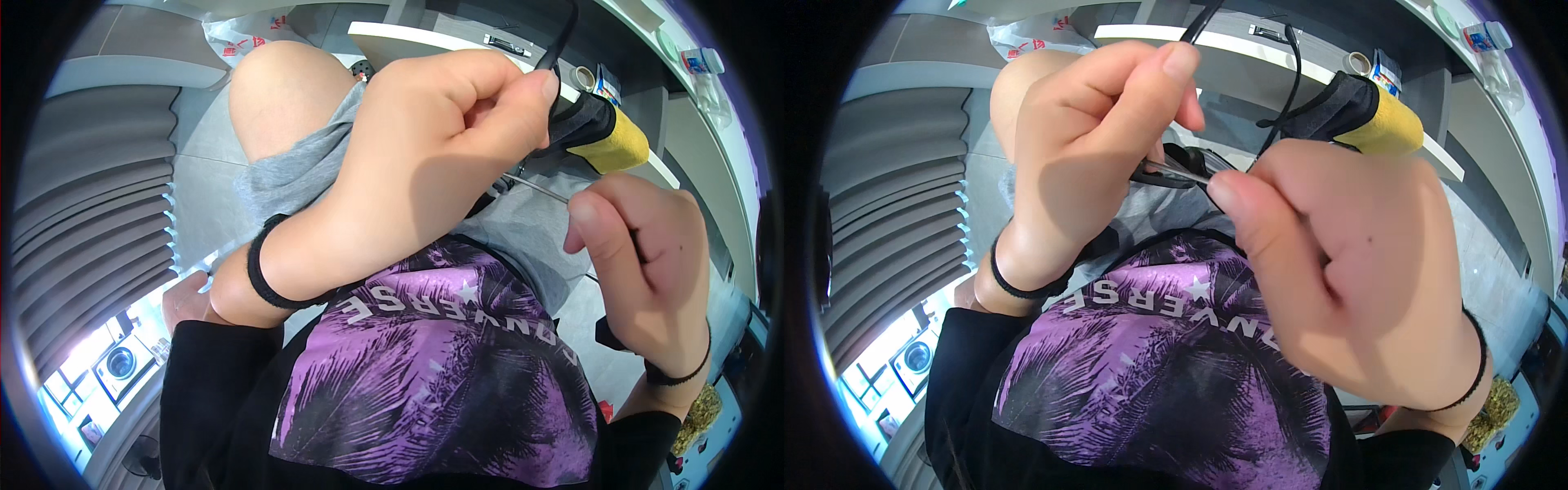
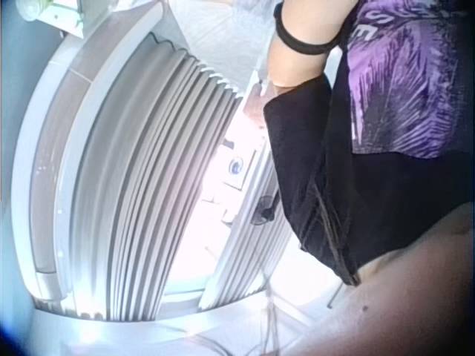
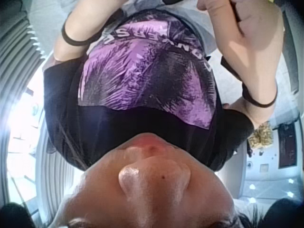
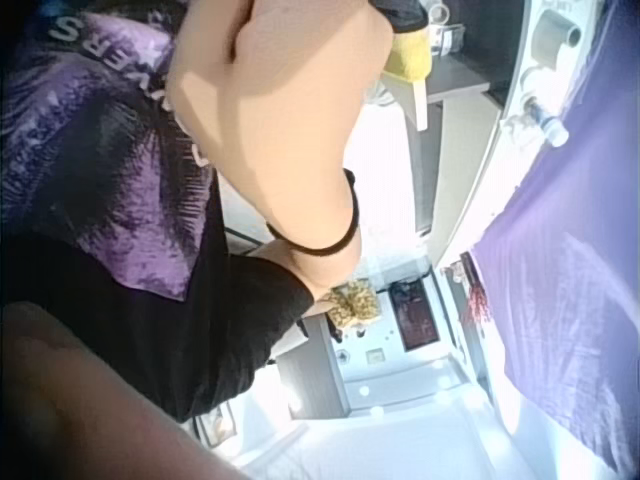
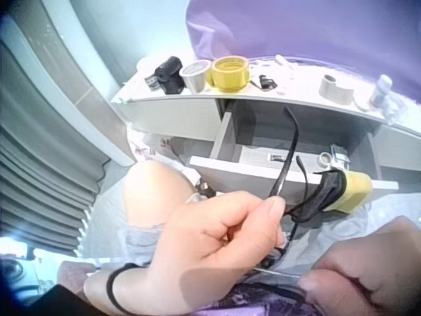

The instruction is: The person uses a small screwdriver to tighten or adjust the hinge screws of a pair of black glasses.

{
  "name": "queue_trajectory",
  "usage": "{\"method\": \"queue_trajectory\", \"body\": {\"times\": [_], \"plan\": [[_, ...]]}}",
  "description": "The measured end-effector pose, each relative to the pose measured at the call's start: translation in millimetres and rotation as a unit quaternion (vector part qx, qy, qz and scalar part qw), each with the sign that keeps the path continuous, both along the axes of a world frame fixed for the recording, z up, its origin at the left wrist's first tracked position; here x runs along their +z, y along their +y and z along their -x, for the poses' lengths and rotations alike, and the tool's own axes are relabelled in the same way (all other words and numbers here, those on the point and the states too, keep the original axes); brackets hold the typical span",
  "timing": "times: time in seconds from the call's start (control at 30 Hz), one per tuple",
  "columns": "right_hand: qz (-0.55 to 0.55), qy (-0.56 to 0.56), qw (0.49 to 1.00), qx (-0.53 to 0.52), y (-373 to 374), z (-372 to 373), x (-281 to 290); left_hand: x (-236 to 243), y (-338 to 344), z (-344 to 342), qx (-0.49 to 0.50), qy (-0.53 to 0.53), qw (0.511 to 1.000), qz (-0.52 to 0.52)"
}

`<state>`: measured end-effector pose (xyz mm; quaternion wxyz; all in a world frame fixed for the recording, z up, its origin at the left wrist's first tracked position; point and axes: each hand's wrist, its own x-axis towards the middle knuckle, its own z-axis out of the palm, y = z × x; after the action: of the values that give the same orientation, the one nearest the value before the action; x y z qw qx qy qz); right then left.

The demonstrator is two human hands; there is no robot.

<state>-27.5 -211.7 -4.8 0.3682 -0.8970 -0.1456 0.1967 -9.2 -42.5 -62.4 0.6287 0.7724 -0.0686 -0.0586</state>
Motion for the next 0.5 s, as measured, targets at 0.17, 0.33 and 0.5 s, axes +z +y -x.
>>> {"method": "queue_trajectory", "body": {"times": [0.17, 0.33, 0.5], "plan": [[-0.09, 0.13, 0.987, -0.04, -7.2, -7.7, -6.9, 8.4, -5.3, -1.2, 0.046, -0.117, 0.988, -0.09], [-0.119, 0.329, 0.925, -0.148, 1.0, -7.2, -1.1, -10.5, -1.9, -13.1, 0.043, -0.302, 0.944, -0.126], [-0.18, 0.25, 0.94, -0.149, -2.8, -6.3, -5.5, 4.8, -6.8, -9.8, 0.05, -0.172, 0.98, -0.086]]}}
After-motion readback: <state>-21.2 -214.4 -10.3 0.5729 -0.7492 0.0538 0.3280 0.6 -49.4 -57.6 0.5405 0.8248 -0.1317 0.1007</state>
